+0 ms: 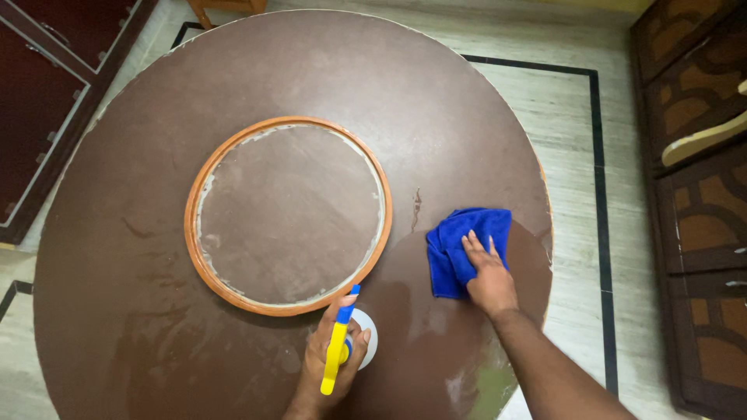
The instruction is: The person wipes a round table and a small circular tray with a cloth while holding a spray bottle.
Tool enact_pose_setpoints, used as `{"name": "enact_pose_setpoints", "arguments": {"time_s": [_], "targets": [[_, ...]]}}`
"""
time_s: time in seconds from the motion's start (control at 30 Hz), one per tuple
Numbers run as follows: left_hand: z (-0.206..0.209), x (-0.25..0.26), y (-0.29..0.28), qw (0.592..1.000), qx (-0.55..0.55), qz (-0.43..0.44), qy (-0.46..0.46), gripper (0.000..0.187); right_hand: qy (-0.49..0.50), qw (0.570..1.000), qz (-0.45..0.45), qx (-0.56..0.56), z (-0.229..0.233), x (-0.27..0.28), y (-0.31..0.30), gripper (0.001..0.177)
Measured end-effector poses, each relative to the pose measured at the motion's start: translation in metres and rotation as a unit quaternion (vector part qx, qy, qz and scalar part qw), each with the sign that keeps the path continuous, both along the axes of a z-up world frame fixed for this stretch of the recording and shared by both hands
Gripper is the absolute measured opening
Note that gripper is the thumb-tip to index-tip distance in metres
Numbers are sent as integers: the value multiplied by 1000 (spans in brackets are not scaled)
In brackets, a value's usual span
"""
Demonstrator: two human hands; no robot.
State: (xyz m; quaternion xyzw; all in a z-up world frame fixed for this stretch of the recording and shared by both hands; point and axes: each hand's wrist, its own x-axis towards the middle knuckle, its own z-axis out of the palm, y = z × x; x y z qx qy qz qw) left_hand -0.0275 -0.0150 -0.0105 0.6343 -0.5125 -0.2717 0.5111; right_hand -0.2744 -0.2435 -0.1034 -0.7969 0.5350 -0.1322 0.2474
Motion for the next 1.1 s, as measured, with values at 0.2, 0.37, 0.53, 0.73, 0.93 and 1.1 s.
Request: {"name": "enact_pose_setpoints", "arguments": {"time_s": [0.2, 0.37, 0.53, 0.73, 0.93, 1.1], "targets": [[-1, -2, 0, 1000, -24, 11, -18, 59, 11, 998, 55, -1, 11, 34, 3, 93], [1, -4, 0, 1000, -4, 21, -4, 62, 14, 994, 110, 16, 22, 57, 10, 87], [6, -6, -2, 999, -9, 23, 21, 61, 29, 986, 157, 44, 25, 70, 20, 85], [3, -8, 0, 998, -17, 29, 51, 61, 26, 981, 189, 33, 30, 71, 42, 83], [-3, -15, -7, 997, -43, 55, 26, 64, 40, 981, 185, 31, 28, 61, 71, 85], [12, -20, -7, 993, -12, 52, 102, 62, -35, 991, 122, -40, 14, 47, 95, 63]]}}
